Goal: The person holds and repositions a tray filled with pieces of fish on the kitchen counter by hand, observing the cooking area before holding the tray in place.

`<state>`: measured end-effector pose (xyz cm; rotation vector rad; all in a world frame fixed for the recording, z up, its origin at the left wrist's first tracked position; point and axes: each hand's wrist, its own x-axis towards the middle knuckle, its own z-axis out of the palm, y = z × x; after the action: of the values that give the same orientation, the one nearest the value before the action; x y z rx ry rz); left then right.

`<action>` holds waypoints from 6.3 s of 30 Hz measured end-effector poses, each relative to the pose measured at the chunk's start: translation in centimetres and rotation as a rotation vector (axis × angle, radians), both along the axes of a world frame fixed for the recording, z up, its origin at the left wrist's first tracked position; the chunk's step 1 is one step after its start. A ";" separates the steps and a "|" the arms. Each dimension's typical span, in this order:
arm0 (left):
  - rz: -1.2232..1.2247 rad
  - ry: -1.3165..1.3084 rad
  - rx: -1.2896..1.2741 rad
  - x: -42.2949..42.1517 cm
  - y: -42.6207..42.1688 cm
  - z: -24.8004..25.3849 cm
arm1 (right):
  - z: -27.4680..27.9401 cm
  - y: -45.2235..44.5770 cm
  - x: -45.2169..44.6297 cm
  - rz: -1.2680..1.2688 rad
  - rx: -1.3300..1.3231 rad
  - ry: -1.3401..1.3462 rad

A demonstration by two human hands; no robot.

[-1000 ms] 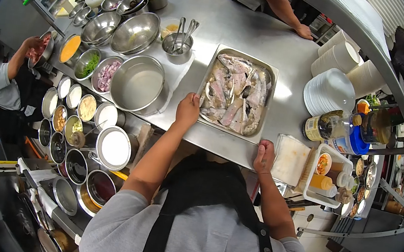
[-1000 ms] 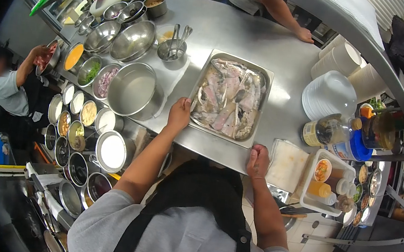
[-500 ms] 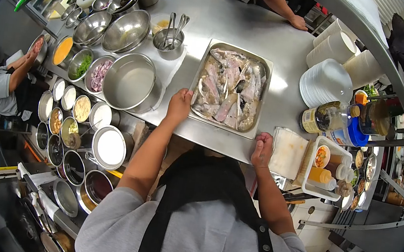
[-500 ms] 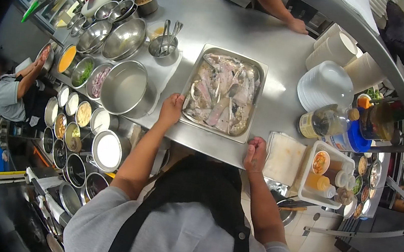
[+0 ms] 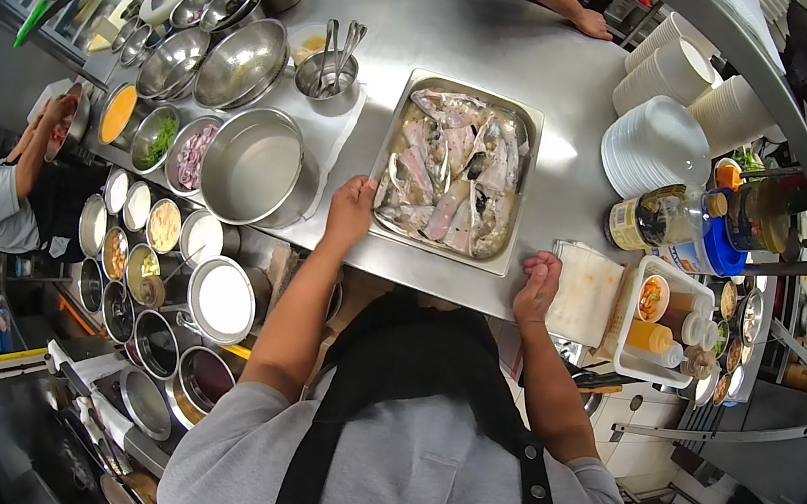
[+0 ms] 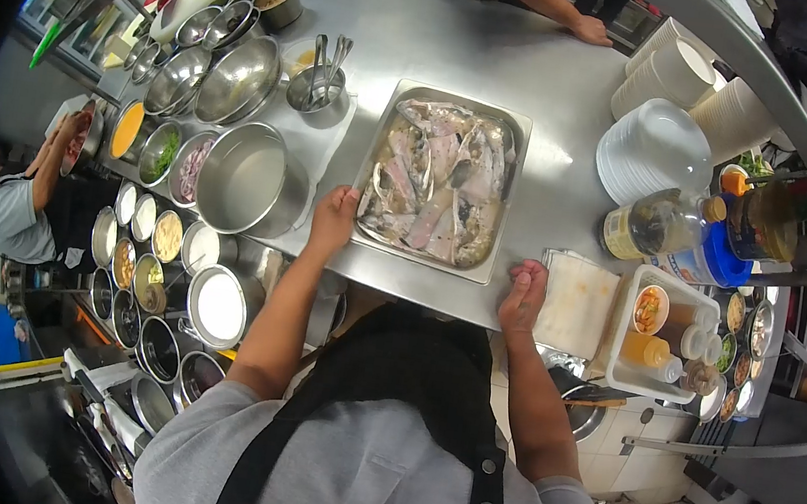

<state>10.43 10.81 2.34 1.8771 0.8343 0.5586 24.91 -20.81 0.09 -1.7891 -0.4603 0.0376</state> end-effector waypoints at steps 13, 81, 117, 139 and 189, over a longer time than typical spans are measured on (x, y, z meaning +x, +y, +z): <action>0.036 -0.043 -0.104 -1.0 -1.9 0.6 | 0.1 0.3 0.0 -0.110 -0.201 0.030; 0.109 0.062 -0.050 -1.8 -0.8 2.3 | 0.9 0.2 -0.6 0.054 -0.426 -0.156; 0.089 0.014 0.007 -2.0 -1.1 1.9 | 1.6 0.8 -1.1 -0.026 -0.434 -0.184; 0.135 0.033 -0.030 -2.4 -3.1 1.5 | 2.4 1.4 -1.3 -0.031 -0.409 -0.194; 0.166 0.010 -0.080 -2.8 -4.1 2.6 | 1.0 1.2 -1.0 0.018 -0.373 -0.247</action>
<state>7.58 6.68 4.93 1.7495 1.0112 0.6091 23.86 -19.59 1.09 -2.1680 -0.6811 -0.0916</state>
